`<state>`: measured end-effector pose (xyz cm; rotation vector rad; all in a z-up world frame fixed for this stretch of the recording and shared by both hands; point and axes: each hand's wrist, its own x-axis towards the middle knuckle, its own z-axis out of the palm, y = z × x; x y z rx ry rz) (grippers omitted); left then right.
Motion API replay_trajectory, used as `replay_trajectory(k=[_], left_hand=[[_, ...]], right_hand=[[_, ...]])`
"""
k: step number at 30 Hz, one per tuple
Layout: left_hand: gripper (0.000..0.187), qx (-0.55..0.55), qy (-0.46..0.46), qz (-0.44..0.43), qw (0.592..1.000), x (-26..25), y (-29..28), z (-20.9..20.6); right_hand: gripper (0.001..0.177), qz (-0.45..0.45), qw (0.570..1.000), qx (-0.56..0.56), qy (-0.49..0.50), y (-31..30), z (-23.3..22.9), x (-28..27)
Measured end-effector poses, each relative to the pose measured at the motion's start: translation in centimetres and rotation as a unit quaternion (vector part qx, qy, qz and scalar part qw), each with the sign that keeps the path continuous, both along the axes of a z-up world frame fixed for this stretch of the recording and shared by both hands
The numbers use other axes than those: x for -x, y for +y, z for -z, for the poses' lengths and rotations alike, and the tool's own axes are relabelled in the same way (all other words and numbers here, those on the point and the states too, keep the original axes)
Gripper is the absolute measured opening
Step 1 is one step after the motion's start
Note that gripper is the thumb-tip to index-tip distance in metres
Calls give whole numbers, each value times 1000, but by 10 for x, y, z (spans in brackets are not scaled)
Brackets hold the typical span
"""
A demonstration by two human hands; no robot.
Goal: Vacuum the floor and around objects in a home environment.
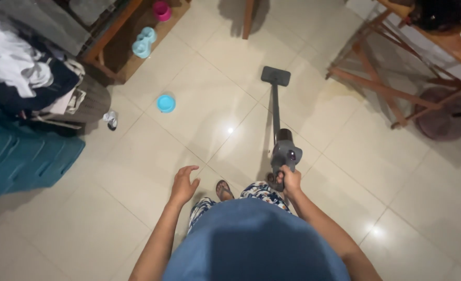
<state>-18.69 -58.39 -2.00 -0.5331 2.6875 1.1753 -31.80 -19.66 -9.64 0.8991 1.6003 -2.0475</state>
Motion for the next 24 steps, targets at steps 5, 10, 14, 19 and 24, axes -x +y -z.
replay_trajectory(k=[5, 10, 14, 19, 24], left_hand=[[47, -10, -5, 34, 999, 16, -8, 10], [47, -8, -2, 60, 998, 40, -9, 21], [48, -11, -38, 22, 999, 64, -12, 15], [47, -7, -48, -10, 999, 112, -2, 6], [46, -11, -9, -4, 1000, 169, 12, 4]], right_hand=[[14, 30, 1000, -1, -2, -27, -3, -3], [14, 70, 997, 11, -7, -55, -8, 38], [17, 65, 998, 15, 3, -67, -6, 82], [15, 57, 998, 20, -8, -50, -4, 163], [14, 16, 999, 40, -13, -20, -7, 243]])
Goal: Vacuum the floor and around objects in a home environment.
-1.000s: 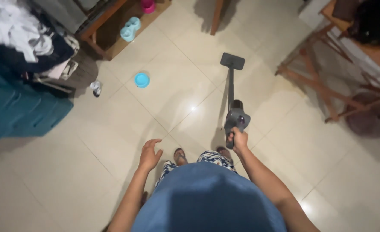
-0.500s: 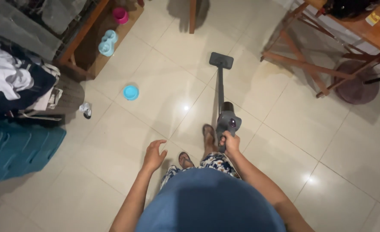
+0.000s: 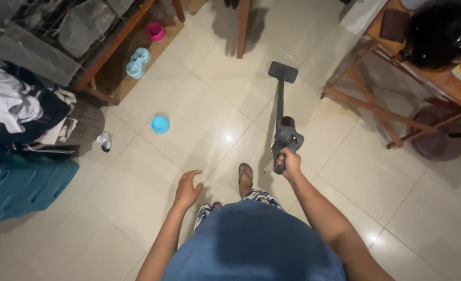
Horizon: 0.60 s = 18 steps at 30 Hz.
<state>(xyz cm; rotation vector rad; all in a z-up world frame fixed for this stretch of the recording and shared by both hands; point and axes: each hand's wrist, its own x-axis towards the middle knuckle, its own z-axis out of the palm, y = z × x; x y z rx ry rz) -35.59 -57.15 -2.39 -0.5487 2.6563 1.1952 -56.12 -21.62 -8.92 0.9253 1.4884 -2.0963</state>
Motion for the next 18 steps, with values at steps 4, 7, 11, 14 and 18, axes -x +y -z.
replay_trajectory(k=[4, 7, 11, 14, 18], left_hand=[[46, -18, -3, 10, 1000, 43, 16, -11], [45, -24, -6, 42, 999, 63, 24, -13], [47, -26, -29, 92, 995, 87, 23, -12], [48, -20, -23, 135, 990, 105, 16, -12], [46, -33, -15, 194, 980, 125, -7, -22]], right_hand=[[15, -12, 1000, 10, 16, 23, 0, 42], [15, -17, 1000, 2, 14, 37, -3, 44], [16, -20, 1000, -15, 10, 51, -12, 11], [16, -12, 1000, -25, 13, 59, -7, -34], [16, 9, 999, -44, -14, 51, -5, -107]])
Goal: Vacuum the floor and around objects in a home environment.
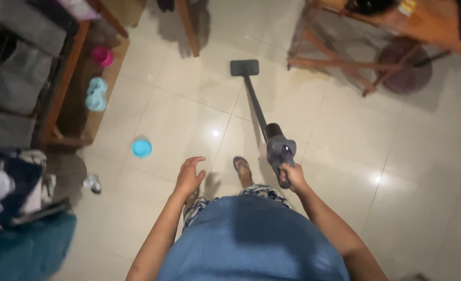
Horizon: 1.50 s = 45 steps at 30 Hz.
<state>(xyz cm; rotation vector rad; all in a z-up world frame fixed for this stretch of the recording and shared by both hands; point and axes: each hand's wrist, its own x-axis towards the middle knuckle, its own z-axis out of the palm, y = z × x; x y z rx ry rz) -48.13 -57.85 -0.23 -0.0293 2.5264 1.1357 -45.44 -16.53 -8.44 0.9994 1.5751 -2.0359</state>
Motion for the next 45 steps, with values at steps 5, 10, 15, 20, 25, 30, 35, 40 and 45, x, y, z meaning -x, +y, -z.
replay_trajectory(k=[5, 10, 15, 20, 25, 30, 35, 40, 45], left_hand=[[46, -5, 27, 100, 995, 0, -60, 14], [45, 5, 0, 198, 980, -9, -137, 24], [45, 5, 21, 263, 964, -22, -180, 45], [44, 6, -7, 312, 950, -40, -177, 41], [44, -2, -7, 359, 933, -66, -176, 49], [44, 47, -23, 403, 914, -91, -178, 54], [45, 13, -7, 434, 901, -126, -193, 49], [46, 4, -15, 457, 890, -160, -230, 47], [44, 5, 0, 476, 879, -185, -268, 46]], right_hand=[[16, 41, 998, -39, -16, -46, 10, -94], [24, 87, 994, -59, -19, -130, 12, -191], [30, 141, 989, -33, -11, -211, -3, -276], [25, 180, 981, -36, -63, -272, -26, -326], [22, 227, 971, -26, -64, -319, -3, -383], [18, 275, 957, -26, -94, -373, -7, -427], [19, 310, 947, -1, -81, -419, -22, -472], [26, 320, 941, -34, -107, -465, -23, -515], [32, 335, 940, -45, -50, -511, -32, -552]])
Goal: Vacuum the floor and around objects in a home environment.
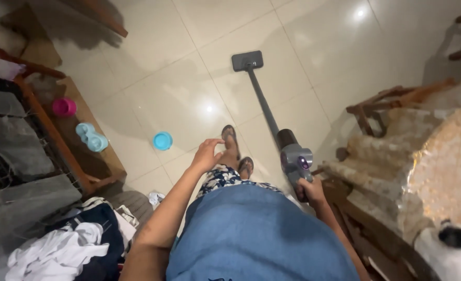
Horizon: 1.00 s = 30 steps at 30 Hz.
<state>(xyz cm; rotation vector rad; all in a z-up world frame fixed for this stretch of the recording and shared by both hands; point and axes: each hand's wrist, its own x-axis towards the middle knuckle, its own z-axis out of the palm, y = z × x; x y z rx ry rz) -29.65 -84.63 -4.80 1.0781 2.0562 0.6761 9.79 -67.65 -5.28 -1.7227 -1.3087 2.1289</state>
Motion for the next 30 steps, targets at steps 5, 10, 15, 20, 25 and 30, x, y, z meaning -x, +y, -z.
replay_trajectory(k=[5, 10, 15, 20, 25, 30], left_hand=[[44, -15, -3, 20, 1000, -10, -16, 9], [45, -49, -3, 90, 995, -1, -15, 2], [46, -28, -6, 156, 987, 33, -24, -1], [45, -23, -7, 196, 980, 86, -64, -2], [44, -24, -10, 230, 973, 132, -112, 8], [45, -31, -9, 264, 964, 152, -125, 9]], right_hand=[[29, 50, 997, 13, 56, -52, 9, -42], [26, 20, 996, -18, -89, -108, 14, -73], [20, 11, 985, -69, -159, -183, 25, -71], [24, 76, 984, -60, -153, -272, 59, -43], [24, 167, 976, -69, -119, -363, 64, 13], [23, 229, 955, -107, -153, -416, 60, 73]])
